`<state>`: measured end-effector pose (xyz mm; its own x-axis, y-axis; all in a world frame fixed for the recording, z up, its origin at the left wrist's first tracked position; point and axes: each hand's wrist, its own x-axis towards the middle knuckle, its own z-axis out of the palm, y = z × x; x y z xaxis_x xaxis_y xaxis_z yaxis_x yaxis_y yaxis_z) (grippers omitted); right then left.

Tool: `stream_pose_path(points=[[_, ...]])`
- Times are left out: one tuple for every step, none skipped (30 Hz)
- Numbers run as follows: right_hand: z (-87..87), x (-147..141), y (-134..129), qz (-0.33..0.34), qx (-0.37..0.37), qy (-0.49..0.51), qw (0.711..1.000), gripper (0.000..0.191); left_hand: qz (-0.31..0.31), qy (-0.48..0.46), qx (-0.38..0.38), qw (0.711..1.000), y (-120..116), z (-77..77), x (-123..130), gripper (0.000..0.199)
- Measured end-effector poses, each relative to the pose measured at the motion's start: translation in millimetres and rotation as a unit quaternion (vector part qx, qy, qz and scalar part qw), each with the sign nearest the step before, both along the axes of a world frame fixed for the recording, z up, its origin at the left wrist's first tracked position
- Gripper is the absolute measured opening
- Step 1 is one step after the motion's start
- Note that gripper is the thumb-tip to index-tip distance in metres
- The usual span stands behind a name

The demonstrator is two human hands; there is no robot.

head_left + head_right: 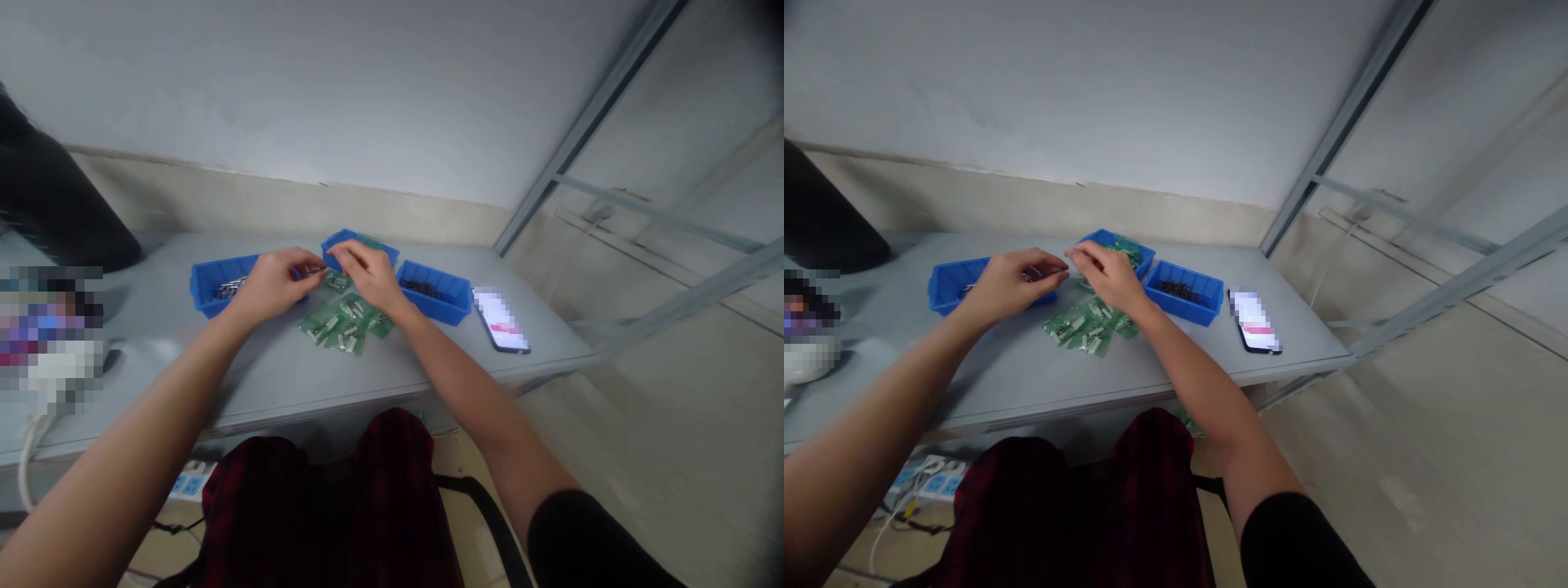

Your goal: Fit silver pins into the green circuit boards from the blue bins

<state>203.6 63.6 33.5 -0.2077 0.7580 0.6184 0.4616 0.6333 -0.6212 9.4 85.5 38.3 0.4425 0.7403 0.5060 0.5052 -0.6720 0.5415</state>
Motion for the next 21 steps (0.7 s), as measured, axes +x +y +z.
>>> stream_pose_path(points=[[-0.9, 0.6, 2.9, -0.023, 0.0, 0.011, 1.0, 0.035, 0.003, -0.004, -0.001, 1.0, 0.2, -0.1, 0.2, 0.026], [-2.3, 1.3, 6.2, -0.042, 0.0, 0.02, 0.999, 0.031, 0.005, -0.007, -0.004, 1.0, 0.4, 0.0, 0.3, 0.026], [-4.0, 2.1, 9.7, -0.055, -0.005, 0.025, 0.998, 0.026, 0.008, -0.01, -0.007, 1.0, 0.5, 0.2, 0.5, 0.026], [-5.8, 2.6, 13.0, -0.06, -0.014, 0.025, 0.998, 0.023, 0.01, -0.013, -0.011, 1.0, 0.3, 0.7, 0.8, 0.025], [-7.7, 3.0, 15.7, -0.061, -0.025, 0.022, 0.998, 0.02, 0.013, -0.018, -0.014, 1.0, 0.0, 1.4, 0.9, 0.025], [-9.5, 3.0, 17.8, -0.059, -0.036, 0.015, 0.997, 0.018, 0.016, -0.024, -0.018, 0.999, -0.5, 2.5, 1.1, 0.025], [-10.9, 2.8, 19.0, -0.055, -0.045, 0.007, 0.997, 0.017, 0.019, -0.032, -0.022, 0.999, -1.2, 3.7, 1.2, 0.024], [-12.0, 2.4, 19.4, -0.049, -0.052, -0.002, 0.997, 0.017, 0.021, -0.042, -0.025, 0.999, -2.1, 5.1, 1.2, 0.024], [-12.5, 1.8, 19.2, -0.042, -0.057, -0.011, 0.997, 0.017, 0.023, -0.052, -0.029, 0.998, -3.0, 6.5, 1.2, 0.024], [-12.7, 1.2, 18.5, -0.035, -0.061, -0.018, 0.997, 0.017, 0.025, -0.062, -0.034, 0.997, -3.9, 7.8, 1.2, 0.024], [-12.5, 0.7, 17.6, -0.03, -0.064, -0.023, 0.997, 0.016, 0.027, -0.071, -0.038, 0.996, -4.7, 9.1, 1.2, 0.023], [-12.0, 0.4, 16.6, -0.024, -0.069, -0.027, 0.997, 0.016, 0.029, -0.077, -0.042, 0.996, -5.4, 10.1, 1.2, 0.022], [-11.5, 0.2, 15.7, -0.019, -0.074, -0.031, 0.997, 0.016, 0.031, -0.083, -0.046, 0.995, -5.9, 10.8, 1.2, 0.022], [-10.9, 0.2, 14.9, -0.013, -0.079, -0.035, 0.996, 0.016, 0.033, -0.089, -0.049, 0.994, -6.2, 11.4, 1.3, 0.021], [-10.5, 0.2, 14.2, -0.006, -0.084, -0.041, 0.996, 0.015, 0.032, -0.095, -0.051, 0.994, -6.2, 11.7, 1.3, 0.02], [-10.2, 0.1, 13.5, 0.005, -0.09, -0.047, 0.995, 0.015, 0.031, -0.103, -0.052, 0.993, -5.9, 11.8, 1.3, 0.019], [-9.9, -0.1, 12.7, 0.018, -0.097, -0.053, 0.994, 0.015, 0.029, -0.11, -0.051, 0.992, -5.4, 11.8, 1.3, 0.019], [-9.8, -0.6, 11.9, 0.034, -0.108, -0.057, 0.992, 0.016, 0.029, -0.117, -0.048, 0.992, -4.7, 11.6, 1.2, 0.019], [-9.8, -1.3, 11.0, 0.051, -0.12, -0.058, 0.99, 0.017, 0.03, -0.124, -0.046, 0.991, -4.0, 11.4, 1.1, 0.019], [-9.9, -2.2, 10.1, 0.069, -0.133, -0.056, 0.987, 0.018, 0.032, -0.133, -0.046, 0.99, -3.4, 11.2, 0.9, 0.019], [-9.9, -3.4, 9.1, 0.087, -0.143, -0.052, 0.984, 0.02, 0.033, -0.142, -0.05, 0.988, -3.1, 11.1, 0.8, 0.02]])
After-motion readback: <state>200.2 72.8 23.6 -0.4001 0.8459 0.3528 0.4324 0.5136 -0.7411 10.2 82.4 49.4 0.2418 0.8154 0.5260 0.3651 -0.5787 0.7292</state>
